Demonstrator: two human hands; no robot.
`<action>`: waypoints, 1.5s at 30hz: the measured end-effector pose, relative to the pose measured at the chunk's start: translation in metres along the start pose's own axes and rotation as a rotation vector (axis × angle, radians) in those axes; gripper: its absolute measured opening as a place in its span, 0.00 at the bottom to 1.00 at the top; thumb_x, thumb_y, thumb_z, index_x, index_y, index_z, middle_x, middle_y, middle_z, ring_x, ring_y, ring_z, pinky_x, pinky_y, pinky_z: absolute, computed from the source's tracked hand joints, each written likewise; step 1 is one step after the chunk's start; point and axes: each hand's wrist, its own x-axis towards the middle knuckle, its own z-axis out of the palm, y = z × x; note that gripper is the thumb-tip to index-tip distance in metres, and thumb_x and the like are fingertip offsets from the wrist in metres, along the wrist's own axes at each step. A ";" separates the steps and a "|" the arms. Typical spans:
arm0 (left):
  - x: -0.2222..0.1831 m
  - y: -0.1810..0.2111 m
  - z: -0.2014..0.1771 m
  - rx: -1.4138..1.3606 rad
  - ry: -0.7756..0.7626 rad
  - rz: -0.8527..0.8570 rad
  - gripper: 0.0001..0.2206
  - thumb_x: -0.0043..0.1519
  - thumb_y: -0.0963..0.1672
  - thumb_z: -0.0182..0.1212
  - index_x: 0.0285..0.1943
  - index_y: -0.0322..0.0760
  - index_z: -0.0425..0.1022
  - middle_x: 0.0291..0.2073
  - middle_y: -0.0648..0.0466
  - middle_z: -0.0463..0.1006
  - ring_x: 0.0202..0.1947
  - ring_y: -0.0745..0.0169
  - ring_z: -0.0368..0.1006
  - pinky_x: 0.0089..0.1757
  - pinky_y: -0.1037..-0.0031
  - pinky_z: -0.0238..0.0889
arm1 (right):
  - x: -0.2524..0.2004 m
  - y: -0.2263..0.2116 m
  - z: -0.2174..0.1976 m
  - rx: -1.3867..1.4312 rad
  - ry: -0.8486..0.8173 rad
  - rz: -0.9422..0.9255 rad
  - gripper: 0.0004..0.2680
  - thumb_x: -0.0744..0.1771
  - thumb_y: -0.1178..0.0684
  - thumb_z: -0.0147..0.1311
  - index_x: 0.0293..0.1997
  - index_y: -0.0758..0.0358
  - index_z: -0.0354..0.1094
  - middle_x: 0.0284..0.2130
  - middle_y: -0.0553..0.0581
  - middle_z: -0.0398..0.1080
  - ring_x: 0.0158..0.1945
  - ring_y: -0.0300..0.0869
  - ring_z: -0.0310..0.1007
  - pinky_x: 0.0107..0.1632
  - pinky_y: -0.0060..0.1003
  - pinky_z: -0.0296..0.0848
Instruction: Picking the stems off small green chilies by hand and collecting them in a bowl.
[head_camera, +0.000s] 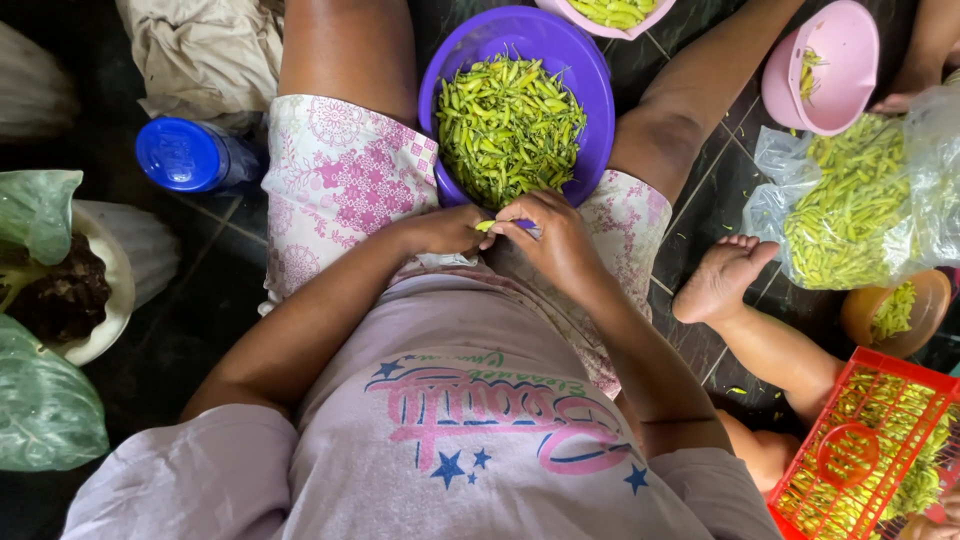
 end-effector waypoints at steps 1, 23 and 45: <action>-0.002 0.004 -0.001 0.008 0.001 0.001 0.11 0.60 0.40 0.48 0.27 0.39 0.76 0.19 0.52 0.74 0.22 0.58 0.68 0.31 0.68 0.62 | -0.003 0.005 0.003 0.002 0.015 0.028 0.05 0.64 0.56 0.67 0.40 0.58 0.76 0.30 0.57 0.74 0.38 0.53 0.75 0.43 0.45 0.75; -0.002 0.009 0.000 0.047 0.011 0.056 0.10 0.60 0.39 0.45 0.27 0.44 0.69 0.19 0.58 0.69 0.22 0.61 0.65 0.31 0.69 0.62 | 0.061 0.066 0.009 -0.267 0.070 0.008 0.07 0.70 0.59 0.59 0.54 0.64 0.75 0.45 0.56 0.70 0.50 0.52 0.71 0.53 0.47 0.71; -0.007 0.004 -0.003 -0.033 0.003 0.040 0.09 0.61 0.40 0.49 0.28 0.43 0.72 0.17 0.60 0.72 0.22 0.67 0.68 0.31 0.75 0.63 | -0.007 -0.009 0.006 0.537 -0.052 0.441 0.12 0.67 0.57 0.65 0.55 0.62 0.72 0.43 0.61 0.76 0.51 0.43 0.74 0.53 0.41 0.73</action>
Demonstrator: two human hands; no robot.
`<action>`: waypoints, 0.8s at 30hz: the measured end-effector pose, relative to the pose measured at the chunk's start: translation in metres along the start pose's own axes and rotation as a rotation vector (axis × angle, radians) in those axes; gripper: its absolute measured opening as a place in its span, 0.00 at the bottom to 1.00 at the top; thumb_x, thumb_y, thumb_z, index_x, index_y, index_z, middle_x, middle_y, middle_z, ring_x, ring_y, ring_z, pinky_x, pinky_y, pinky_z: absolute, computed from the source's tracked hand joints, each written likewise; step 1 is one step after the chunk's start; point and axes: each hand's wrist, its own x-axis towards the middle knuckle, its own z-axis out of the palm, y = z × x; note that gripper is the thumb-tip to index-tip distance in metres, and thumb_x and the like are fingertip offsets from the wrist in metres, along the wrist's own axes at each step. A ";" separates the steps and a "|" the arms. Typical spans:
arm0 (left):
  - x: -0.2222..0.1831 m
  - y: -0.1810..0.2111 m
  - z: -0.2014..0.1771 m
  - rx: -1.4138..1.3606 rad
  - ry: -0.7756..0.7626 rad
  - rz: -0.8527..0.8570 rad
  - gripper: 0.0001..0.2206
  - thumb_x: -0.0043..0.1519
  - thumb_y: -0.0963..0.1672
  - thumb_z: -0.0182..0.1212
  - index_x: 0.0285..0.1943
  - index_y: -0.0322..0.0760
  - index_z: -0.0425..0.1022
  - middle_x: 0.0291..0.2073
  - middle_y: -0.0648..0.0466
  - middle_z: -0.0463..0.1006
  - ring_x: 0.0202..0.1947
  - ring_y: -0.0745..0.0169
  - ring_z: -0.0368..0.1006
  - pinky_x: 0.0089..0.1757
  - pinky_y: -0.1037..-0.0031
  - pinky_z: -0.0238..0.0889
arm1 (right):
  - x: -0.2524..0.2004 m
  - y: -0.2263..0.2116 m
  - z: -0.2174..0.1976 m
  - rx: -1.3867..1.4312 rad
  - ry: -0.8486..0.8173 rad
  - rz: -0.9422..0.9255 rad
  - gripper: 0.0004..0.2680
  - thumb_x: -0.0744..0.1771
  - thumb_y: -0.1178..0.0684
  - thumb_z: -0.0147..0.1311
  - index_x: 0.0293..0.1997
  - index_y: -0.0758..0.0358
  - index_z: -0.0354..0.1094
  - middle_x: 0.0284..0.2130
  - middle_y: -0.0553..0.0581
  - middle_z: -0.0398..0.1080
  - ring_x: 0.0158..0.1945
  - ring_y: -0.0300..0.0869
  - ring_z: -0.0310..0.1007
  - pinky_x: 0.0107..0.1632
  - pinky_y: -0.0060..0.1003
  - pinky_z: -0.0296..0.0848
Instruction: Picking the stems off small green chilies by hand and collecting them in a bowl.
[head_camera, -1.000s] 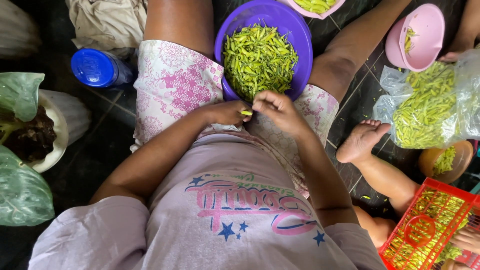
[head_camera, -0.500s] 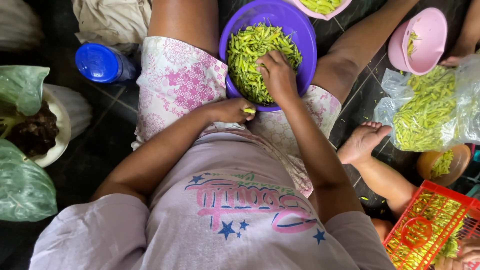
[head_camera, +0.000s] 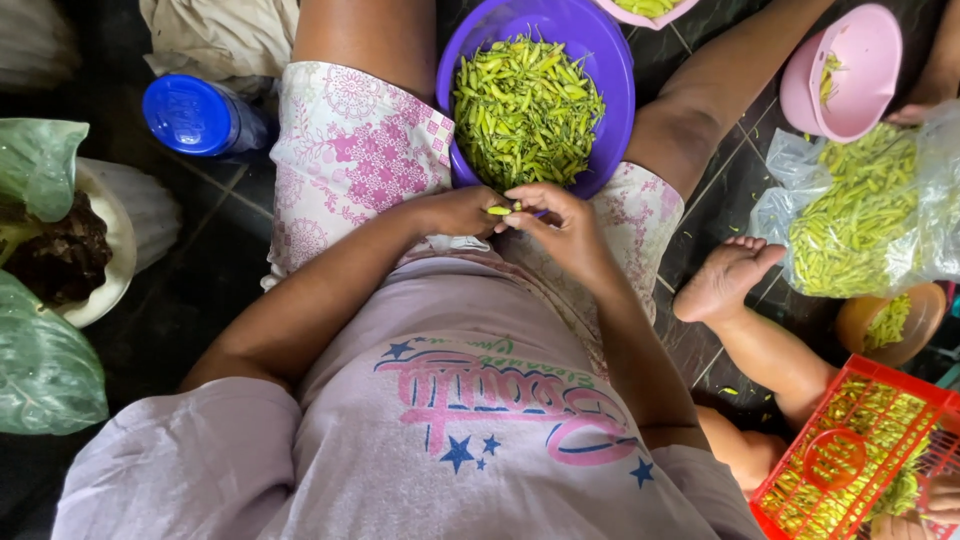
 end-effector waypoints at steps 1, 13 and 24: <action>-0.001 -0.005 0.000 0.000 0.013 -0.005 0.09 0.62 0.41 0.50 0.28 0.43 0.72 0.19 0.60 0.73 0.23 0.65 0.69 0.32 0.74 0.64 | 0.002 0.009 0.006 -0.015 0.000 -0.056 0.10 0.67 0.59 0.65 0.52 0.64 0.74 0.40 0.62 0.77 0.48 0.45 0.77 0.50 0.41 0.75; -0.002 0.012 -0.001 0.033 0.028 -0.036 0.10 0.62 0.43 0.52 0.28 0.37 0.75 0.19 0.54 0.73 0.23 0.61 0.68 0.32 0.69 0.64 | 0.009 -0.010 0.003 -0.220 -0.055 -0.281 0.07 0.67 0.64 0.61 0.49 0.68 0.75 0.36 0.65 0.75 0.38 0.53 0.81 0.40 0.46 0.81; 0.001 0.026 0.004 0.065 0.024 -0.141 0.11 0.61 0.39 0.49 0.45 0.37 0.79 0.31 0.57 0.77 0.27 0.68 0.65 0.33 0.76 0.61 | 0.131 -0.012 -0.160 -0.381 0.417 -0.475 0.03 0.68 0.65 0.59 0.36 0.73 0.75 0.29 0.59 0.77 0.29 0.39 0.71 0.34 0.31 0.72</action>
